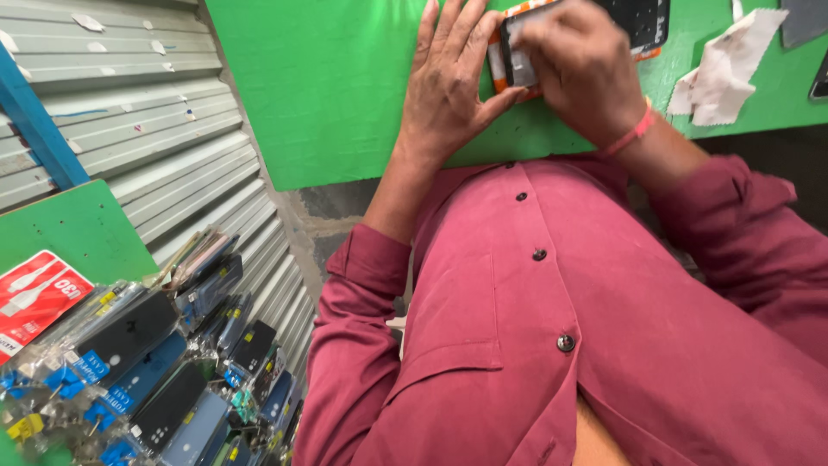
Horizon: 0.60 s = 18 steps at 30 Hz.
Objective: The person wipes a smartphone screen with a white cloth, then peels off a protective film from the screen. The person continues to wipe the screen and edges of the phone.
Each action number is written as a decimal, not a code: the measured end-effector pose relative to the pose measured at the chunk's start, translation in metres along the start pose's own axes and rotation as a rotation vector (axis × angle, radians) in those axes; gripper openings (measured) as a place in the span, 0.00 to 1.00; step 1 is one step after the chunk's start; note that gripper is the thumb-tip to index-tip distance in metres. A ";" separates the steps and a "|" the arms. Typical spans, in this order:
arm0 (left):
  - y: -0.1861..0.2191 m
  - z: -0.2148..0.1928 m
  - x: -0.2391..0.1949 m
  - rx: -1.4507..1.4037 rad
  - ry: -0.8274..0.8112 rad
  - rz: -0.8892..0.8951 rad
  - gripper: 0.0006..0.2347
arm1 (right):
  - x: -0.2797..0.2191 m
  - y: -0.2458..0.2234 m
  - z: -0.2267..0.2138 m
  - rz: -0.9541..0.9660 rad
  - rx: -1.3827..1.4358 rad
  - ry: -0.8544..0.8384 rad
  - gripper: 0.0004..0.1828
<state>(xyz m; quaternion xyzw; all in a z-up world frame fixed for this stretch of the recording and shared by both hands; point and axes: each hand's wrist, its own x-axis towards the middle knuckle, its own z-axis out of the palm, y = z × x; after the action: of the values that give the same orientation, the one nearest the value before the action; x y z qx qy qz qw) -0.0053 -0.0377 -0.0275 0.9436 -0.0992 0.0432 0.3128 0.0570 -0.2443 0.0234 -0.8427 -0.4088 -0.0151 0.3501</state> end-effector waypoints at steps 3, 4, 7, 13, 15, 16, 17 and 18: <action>0.000 0.000 0.001 -0.003 0.007 -0.005 0.36 | -0.004 0.002 -0.002 0.044 0.045 -0.136 0.06; 0.001 0.001 -0.002 0.005 0.006 -0.005 0.36 | -0.007 0.000 -0.002 0.046 0.044 -0.126 0.05; 0.002 0.000 0.000 0.003 0.005 -0.001 0.36 | -0.009 0.003 -0.001 0.061 0.045 -0.072 0.04; 0.001 -0.003 0.001 -0.010 -0.006 -0.004 0.36 | -0.006 0.006 -0.008 0.055 0.067 -0.168 0.03; 0.003 -0.002 0.000 -0.010 -0.009 -0.007 0.36 | -0.010 0.008 -0.017 0.112 0.178 -0.227 0.03; 0.003 -0.002 0.001 -0.010 -0.011 -0.012 0.37 | -0.011 0.009 -0.020 0.163 0.190 -0.175 0.03; 0.003 -0.002 0.001 -0.007 -0.009 -0.020 0.37 | -0.009 0.011 -0.022 0.206 0.206 -0.124 0.04; 0.003 -0.002 0.002 -0.015 -0.002 -0.017 0.37 | -0.009 0.012 -0.023 0.250 0.222 -0.073 0.05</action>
<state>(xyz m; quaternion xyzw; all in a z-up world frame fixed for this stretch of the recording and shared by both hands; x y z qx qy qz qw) -0.0045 -0.0391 -0.0238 0.9422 -0.0917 0.0386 0.3200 0.0658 -0.2692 0.0313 -0.8431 -0.3125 0.1043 0.4251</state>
